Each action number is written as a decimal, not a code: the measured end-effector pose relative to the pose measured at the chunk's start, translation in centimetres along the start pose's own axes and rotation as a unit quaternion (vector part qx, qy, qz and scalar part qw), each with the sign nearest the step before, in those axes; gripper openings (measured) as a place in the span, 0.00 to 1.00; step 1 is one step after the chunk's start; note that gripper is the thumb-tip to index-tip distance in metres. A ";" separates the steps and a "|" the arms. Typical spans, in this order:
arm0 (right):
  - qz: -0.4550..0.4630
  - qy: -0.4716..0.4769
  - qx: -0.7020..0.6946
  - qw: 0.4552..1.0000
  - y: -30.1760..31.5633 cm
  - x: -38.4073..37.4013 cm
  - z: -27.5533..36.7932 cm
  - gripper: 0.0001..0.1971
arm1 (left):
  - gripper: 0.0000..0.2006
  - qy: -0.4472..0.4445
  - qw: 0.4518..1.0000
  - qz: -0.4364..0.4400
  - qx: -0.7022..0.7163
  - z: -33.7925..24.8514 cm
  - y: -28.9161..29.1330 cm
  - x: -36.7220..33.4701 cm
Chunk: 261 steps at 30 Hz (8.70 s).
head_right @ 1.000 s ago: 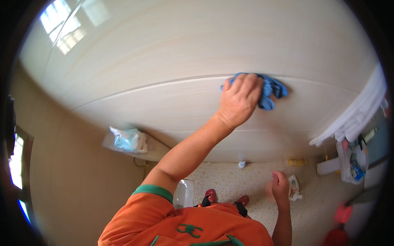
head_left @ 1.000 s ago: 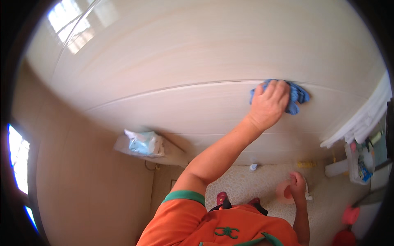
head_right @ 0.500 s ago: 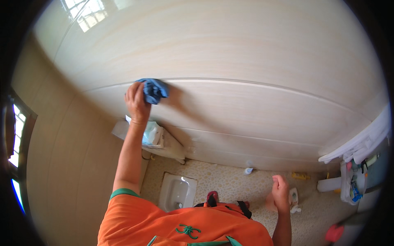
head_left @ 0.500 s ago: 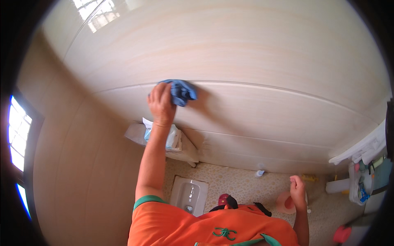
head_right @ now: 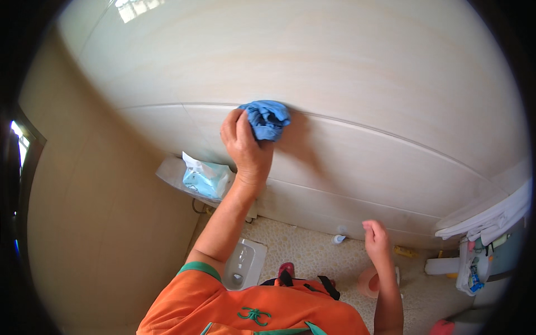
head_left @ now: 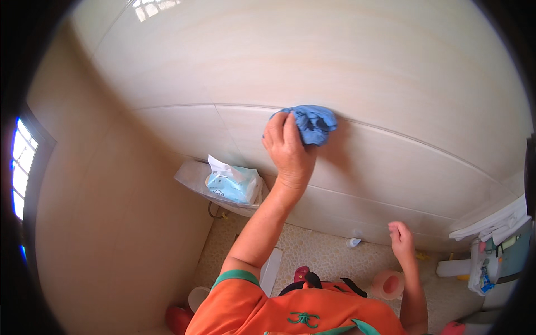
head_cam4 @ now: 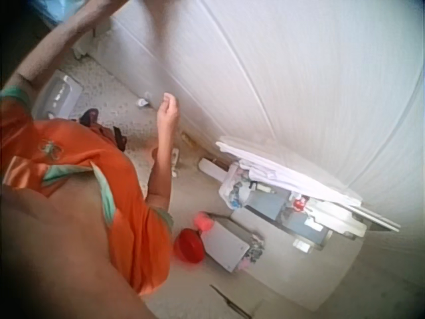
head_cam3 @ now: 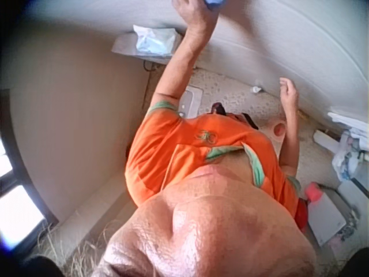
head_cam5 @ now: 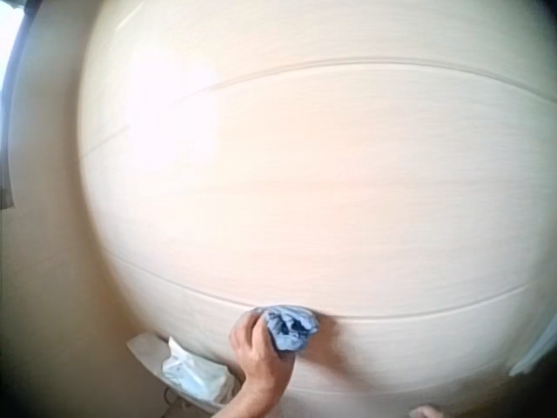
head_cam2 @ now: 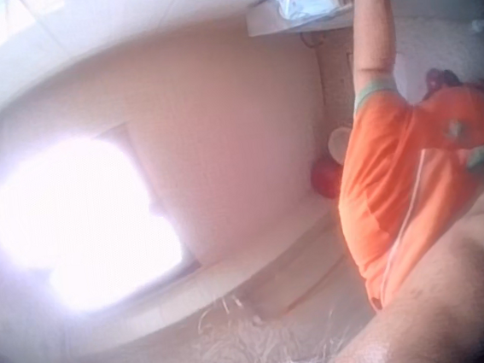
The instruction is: The person wipes the wall tiles and bathroom surfaces using a cloth, then rinses the cloth in a bucket of water before continuing to wipe.
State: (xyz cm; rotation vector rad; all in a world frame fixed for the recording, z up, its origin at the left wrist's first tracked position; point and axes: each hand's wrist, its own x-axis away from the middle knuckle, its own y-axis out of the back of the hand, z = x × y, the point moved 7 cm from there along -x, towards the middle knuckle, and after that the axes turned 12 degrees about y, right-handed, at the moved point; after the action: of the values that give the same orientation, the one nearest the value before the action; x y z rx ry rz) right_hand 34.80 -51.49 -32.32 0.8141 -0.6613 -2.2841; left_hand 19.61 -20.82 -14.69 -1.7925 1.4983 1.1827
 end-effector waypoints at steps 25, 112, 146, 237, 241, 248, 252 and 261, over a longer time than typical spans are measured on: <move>-0.058 0.093 -0.286 0.952 0.9 -10.6 14.6 0.17 | 0.14 0.576 0.267 0.424 0.646 -3.3 -5.3 14.0; -0.200 -0.140 -0.254 0.936 7.0 2.6 -4.5 0.07 | 0.09 0.069 0.997 -0.027 0.006 -1.1 -1.4 -0.6; -0.371 -0.204 -0.229 0.877 23.4 19.6 -11.9 0.06 | 0.04 -0.371 0.889 0.229 0.139 -48.1 -15.7 19.8; -0.289 0.125 -0.186 0.931 27.6 -3.7 -0.8 0.04 | 0.13 -0.185 0.956 -0.225 0.027 -42.4 -3.6 -19.3; -0.242 0.227 -0.193 0.923 25.5 -7.6 8.6 0.05 | 0.12 -0.371 0.922 -0.108 0.040 -49.8 -7.1 -12.2; -0.296 0.398 0.038 0.868 26.1 -6.5 11.4 0.10 | 0.09 -0.594 0.802 -0.027 0.057 -50.5 -8.6 -6.1; -0.366 0.360 0.156 0.844 32.8 -5.3 9.0 0.15 | 0.13 -0.433 0.901 0.004 -0.018 -41.5 -4.8 -15.8; -0.396 0.307 0.392 0.772 41.0 -8.8 8.3 0.30 | 0.17 0.079 0.970 -0.199 -0.115 -23.0 4.2 -34.6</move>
State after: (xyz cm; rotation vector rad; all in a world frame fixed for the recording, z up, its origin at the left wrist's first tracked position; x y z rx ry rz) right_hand 50.15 -71.44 2.24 2.5148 -1.0932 -2.0739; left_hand 22.04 -23.38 26.91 -2.2593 1.0372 1.0595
